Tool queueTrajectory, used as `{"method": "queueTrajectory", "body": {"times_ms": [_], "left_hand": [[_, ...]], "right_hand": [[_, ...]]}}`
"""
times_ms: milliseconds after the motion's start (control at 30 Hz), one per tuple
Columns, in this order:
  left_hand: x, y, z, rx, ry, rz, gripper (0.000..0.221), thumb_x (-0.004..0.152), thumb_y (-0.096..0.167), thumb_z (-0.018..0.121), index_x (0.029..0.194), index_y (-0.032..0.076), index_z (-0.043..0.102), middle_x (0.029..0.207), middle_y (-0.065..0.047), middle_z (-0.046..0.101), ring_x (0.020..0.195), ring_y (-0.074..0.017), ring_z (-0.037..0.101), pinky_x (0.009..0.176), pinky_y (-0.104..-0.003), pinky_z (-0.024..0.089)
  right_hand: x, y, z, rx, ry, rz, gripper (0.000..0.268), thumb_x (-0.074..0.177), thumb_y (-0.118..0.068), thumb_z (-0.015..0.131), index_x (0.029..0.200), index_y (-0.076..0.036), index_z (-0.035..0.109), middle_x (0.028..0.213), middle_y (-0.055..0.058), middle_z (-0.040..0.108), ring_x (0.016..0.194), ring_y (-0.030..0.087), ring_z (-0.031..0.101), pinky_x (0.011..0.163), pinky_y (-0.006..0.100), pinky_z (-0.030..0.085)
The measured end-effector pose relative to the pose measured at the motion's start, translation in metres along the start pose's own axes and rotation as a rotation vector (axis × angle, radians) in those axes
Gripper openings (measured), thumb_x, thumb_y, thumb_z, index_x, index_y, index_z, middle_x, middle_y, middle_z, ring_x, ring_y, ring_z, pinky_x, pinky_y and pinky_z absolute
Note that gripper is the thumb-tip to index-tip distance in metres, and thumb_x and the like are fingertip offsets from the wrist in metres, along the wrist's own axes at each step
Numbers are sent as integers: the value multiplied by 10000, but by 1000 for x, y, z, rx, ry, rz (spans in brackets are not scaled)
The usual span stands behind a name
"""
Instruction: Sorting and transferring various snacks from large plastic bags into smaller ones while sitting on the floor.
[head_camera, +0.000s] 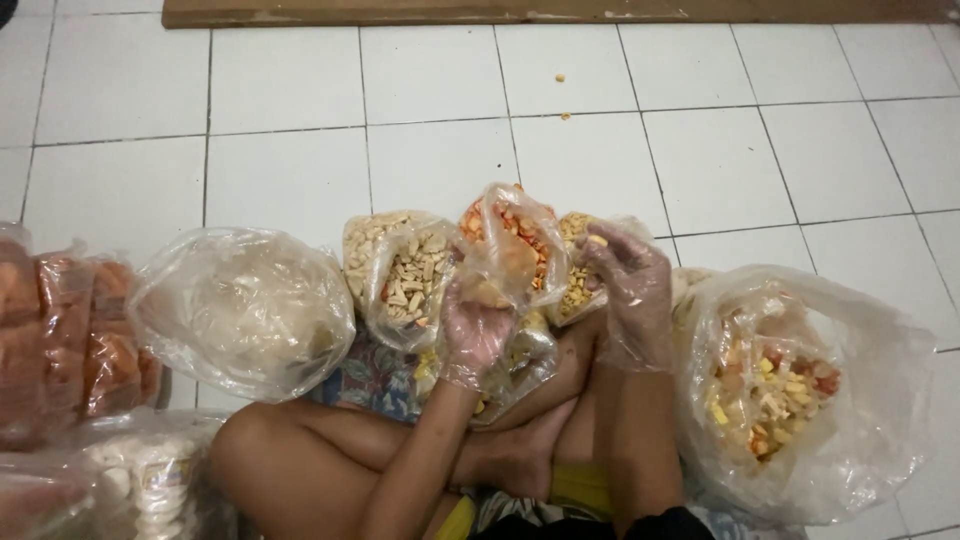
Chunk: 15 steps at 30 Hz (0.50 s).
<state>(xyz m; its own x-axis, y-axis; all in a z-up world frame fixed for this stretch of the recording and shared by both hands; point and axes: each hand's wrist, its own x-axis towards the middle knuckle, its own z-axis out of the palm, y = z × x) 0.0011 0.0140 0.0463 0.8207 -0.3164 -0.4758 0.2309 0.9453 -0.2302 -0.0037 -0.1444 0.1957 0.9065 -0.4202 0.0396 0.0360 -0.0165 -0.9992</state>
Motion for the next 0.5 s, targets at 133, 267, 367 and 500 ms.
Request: {"method": "queueTrajectory", "body": {"times_ms": [133,267,367,500], "left_hand": [[-10,-1,12,11,-105,-17,207,839,310,779,855,139,663,886,-121,704,843,-314,687,776,-506,606],[30,9,-38,43,-43,16,319,812,312,789,1009,78,696,1103,-204,718,992,-411,685,806,-615,609],[17,1,-22,33,-27,12,381,795,335,798,1061,81,698,1178,-216,693,1102,-444,647,926,-652,560],[28,7,-37,51,1,-2,462,774,344,811,1112,64,665,1202,-220,673,1120,-446,627,958,-653,541]], "right_hand": [[0,-59,3,65,-355,-172,298,876,-15,760,1153,84,711,956,283,736,682,225,718,459,253,563],[2,-97,19,-258,-693,-165,299,887,-91,753,1169,7,752,992,291,756,644,255,702,469,299,585],[4,-111,27,-534,-814,-44,373,926,-163,720,1260,4,722,991,294,753,647,258,685,532,360,604],[2,-127,33,-648,-887,0,515,897,-209,750,1359,-3,651,1077,308,731,845,336,757,654,371,638]]}}
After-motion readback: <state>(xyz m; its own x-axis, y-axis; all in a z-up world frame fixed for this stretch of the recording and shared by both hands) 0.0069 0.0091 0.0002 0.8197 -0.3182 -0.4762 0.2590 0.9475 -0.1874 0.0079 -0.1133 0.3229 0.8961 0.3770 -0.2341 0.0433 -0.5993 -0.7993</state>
